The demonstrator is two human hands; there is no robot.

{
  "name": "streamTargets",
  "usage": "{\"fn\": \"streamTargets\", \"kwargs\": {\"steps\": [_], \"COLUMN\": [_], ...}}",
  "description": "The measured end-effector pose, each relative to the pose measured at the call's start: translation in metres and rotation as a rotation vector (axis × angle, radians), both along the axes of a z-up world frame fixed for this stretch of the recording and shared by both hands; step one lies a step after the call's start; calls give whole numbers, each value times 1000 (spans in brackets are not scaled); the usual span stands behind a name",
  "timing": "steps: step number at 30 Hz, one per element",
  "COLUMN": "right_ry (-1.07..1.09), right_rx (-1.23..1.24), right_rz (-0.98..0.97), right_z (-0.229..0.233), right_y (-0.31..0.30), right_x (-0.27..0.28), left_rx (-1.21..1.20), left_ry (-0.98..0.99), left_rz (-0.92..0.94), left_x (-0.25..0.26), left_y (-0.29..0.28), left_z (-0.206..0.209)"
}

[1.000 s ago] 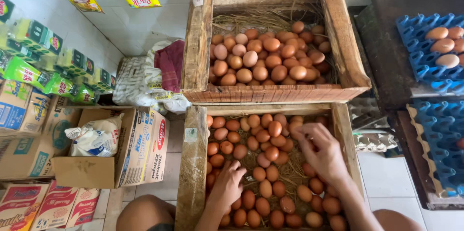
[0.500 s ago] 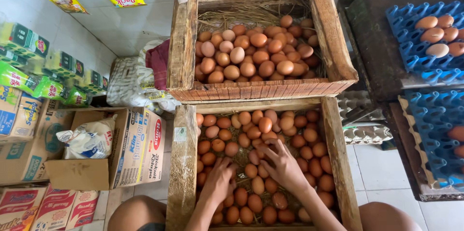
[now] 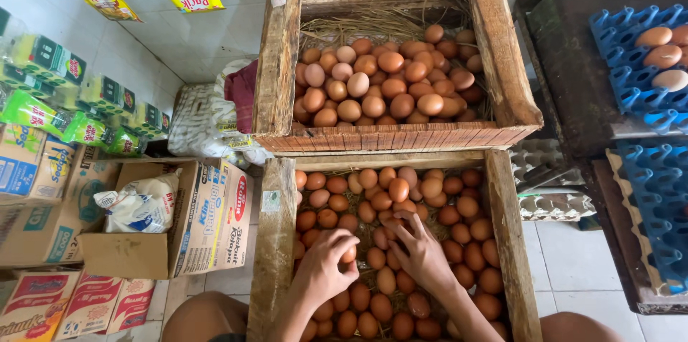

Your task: The person sorts brown eggs by hand from a lower wooden crate into an upper wooden crate. The person repeatedly picks up eggs from the lower crate and places them into the upper crate, arranging them among straw.

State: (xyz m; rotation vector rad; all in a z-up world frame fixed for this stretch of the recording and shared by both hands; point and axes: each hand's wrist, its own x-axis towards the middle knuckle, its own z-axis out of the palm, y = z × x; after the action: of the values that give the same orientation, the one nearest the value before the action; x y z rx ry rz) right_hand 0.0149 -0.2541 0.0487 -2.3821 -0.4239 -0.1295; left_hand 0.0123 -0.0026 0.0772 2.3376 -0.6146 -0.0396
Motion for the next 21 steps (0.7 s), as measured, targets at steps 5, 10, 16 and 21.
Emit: {"fn": "streamTargets", "kwargs": {"steps": [5,10,16,21], "right_ry": [-35,-103,-67,-42], "right_rx": [-6,-51,-57,-51], "right_rz": [14,10,18,30], "right_z": [3,1,0,5], "right_y": [3,2,1,0], "right_x": [0,2,2,3], "left_rx": [-51,-87,-31,8], "left_ry": [-171,-355,-412,-497], "left_rz": [-24,-71,-106,-89], "left_x": [40,104,203,311], "left_y": [0,-7,-28,-51], "left_z": [66,124,162,146]}}
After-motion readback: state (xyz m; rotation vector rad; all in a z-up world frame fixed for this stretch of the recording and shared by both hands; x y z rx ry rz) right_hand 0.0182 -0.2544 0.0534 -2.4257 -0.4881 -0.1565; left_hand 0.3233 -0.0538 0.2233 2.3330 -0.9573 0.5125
